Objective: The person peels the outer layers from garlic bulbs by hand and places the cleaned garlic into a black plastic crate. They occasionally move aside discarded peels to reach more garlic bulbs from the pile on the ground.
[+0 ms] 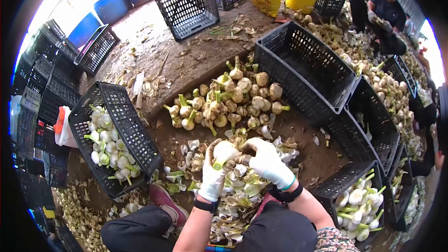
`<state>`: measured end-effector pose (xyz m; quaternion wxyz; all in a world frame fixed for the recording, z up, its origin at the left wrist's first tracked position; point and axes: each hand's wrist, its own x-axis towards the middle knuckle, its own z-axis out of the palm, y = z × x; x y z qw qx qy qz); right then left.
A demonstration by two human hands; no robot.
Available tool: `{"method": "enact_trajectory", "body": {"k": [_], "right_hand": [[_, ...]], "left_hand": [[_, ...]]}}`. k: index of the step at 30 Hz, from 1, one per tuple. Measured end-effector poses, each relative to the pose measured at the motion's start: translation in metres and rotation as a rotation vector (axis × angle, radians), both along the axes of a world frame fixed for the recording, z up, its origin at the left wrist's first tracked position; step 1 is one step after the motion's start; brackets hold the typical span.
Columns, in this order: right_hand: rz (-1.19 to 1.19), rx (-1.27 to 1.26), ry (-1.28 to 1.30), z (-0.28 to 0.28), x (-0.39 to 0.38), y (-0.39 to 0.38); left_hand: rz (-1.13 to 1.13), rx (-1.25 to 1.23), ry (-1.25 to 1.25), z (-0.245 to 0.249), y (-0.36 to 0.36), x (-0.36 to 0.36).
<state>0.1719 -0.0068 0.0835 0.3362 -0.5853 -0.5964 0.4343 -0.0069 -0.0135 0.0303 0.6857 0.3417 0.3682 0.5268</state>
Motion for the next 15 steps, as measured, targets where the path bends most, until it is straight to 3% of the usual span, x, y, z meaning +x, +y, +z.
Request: {"method": "enact_trajectory", "body": {"k": [3, 5, 7, 10, 13, 15], "right_hand": [[-0.004, 0.072, 0.099, -0.021, -0.006, -0.003], [0.026, 0.084, 0.187, -0.025, -0.011, -0.008], [-0.004, 0.196, 0.238, -0.023, -0.017, -0.009], [-0.187, 0.143, 0.216, -0.035, -0.008, -0.006], [-0.359, 0.173, 0.151, -0.066, 0.011, 0.000], [-0.427, 0.185, 0.082, -0.074, 0.020, -0.002]], "left_hand": [[0.081, 0.050, 0.005, 0.009, -0.001, 0.007], [0.304, -0.102, 0.092, 0.010, -0.004, 0.008], [0.357, 0.018, 0.209, 0.000, -0.002, 0.007], [0.303, 0.006, 0.145, -0.008, -0.003, -0.005], [0.188, -0.076, -0.226, 0.000, 0.000, -0.010], [0.177, -0.088, -0.310, -0.005, 0.000, -0.005]]}}
